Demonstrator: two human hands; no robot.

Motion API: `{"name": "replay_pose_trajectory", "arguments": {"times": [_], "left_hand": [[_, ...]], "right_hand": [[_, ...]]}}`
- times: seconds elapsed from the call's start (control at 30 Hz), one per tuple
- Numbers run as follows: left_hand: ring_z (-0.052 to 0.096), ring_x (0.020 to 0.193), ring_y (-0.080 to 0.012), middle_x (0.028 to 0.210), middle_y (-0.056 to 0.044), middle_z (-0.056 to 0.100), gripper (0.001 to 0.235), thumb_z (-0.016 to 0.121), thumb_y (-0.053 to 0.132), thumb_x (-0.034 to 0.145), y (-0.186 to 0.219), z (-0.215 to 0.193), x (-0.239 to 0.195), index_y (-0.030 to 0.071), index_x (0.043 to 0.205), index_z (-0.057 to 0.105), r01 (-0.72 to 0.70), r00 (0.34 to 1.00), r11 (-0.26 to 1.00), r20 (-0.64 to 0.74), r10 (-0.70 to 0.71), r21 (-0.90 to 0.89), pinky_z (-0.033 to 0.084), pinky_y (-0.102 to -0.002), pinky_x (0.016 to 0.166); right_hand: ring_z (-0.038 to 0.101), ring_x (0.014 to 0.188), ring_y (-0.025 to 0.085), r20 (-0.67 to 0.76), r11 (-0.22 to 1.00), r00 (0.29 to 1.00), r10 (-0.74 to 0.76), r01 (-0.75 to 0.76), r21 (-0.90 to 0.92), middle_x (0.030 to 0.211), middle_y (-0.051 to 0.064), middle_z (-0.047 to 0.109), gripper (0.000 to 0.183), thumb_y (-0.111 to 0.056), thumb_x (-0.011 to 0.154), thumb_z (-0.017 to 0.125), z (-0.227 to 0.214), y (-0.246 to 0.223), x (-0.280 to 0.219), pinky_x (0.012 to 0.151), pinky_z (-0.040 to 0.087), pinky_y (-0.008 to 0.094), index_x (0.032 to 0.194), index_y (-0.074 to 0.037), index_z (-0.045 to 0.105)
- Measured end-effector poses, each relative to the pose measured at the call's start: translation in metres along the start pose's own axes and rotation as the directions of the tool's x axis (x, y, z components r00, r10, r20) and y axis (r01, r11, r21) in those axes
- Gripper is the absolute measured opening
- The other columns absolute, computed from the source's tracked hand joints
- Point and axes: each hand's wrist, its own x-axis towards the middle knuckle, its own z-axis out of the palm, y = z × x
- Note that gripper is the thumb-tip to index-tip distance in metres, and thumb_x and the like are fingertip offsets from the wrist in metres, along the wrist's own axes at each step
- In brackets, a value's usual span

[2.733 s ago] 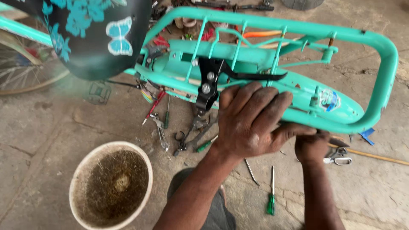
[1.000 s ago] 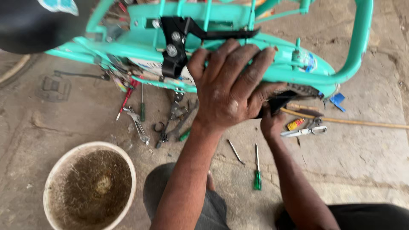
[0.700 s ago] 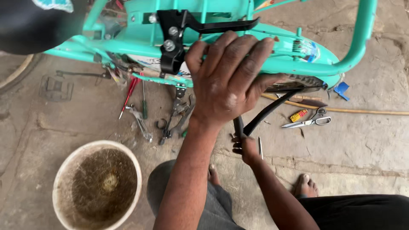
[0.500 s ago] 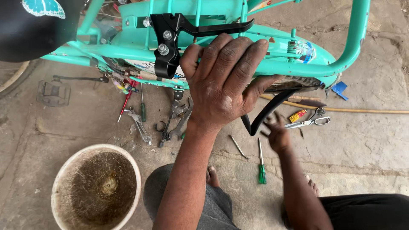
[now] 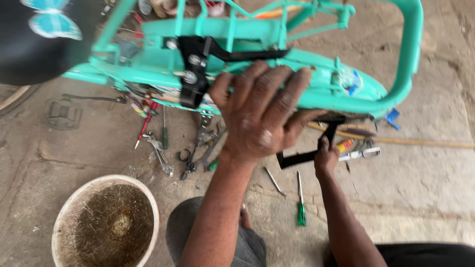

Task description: The person is repairing a bicycle by removing the rear tire. They use a screwdriver to loosen the axle nuts and then pull the tire out of the frame.

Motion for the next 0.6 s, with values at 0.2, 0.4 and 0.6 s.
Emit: {"name": "replay_pose_trajectory", "arguments": {"times": [0.2,0.4,0.6], "left_hand": [[0.054,0.128,-0.0197,0.130,0.002,0.065,0.049,0.067,0.056,0.106,0.008,-0.002,-0.008,0.020,0.139,0.062,0.028,0.999,0.999,-0.020,-0.028,-0.037,0.022,-0.048,0.119],[0.049,0.142,-0.0170,0.144,0.002,0.061,0.049,0.067,0.051,0.107,0.006,-0.009,-0.018,0.023,0.146,0.057,0.069,0.996,0.997,0.057,-0.067,-0.025,0.022,-0.043,0.124],[0.050,0.142,-0.0194,0.144,0.001,0.061,0.048,0.069,0.049,0.106,0.008,-0.001,-0.012,0.022,0.145,0.057,0.083,0.996,0.996,0.025,-0.083,-0.027,0.020,-0.048,0.128]], "right_hand": [[0.059,0.102,0.045,0.038,0.981,0.990,0.134,-0.138,0.134,0.111,0.026,0.061,0.050,-0.036,0.105,0.066,-0.015,-0.051,-0.044,0.089,0.046,0.052,0.127,0.009,0.059],[0.056,0.128,0.036,0.009,0.883,0.884,-0.468,0.468,-0.031,0.139,0.024,0.056,0.052,-0.021,0.095,0.074,-0.022,-0.148,-0.108,0.106,0.047,0.046,0.138,0.001,0.056],[0.057,0.130,0.036,0.130,0.215,0.499,-0.857,0.574,-0.790,0.146,0.022,0.052,0.044,-0.022,0.107,0.058,-0.026,-0.271,-0.073,0.107,0.048,0.052,0.144,0.002,0.054]]}}
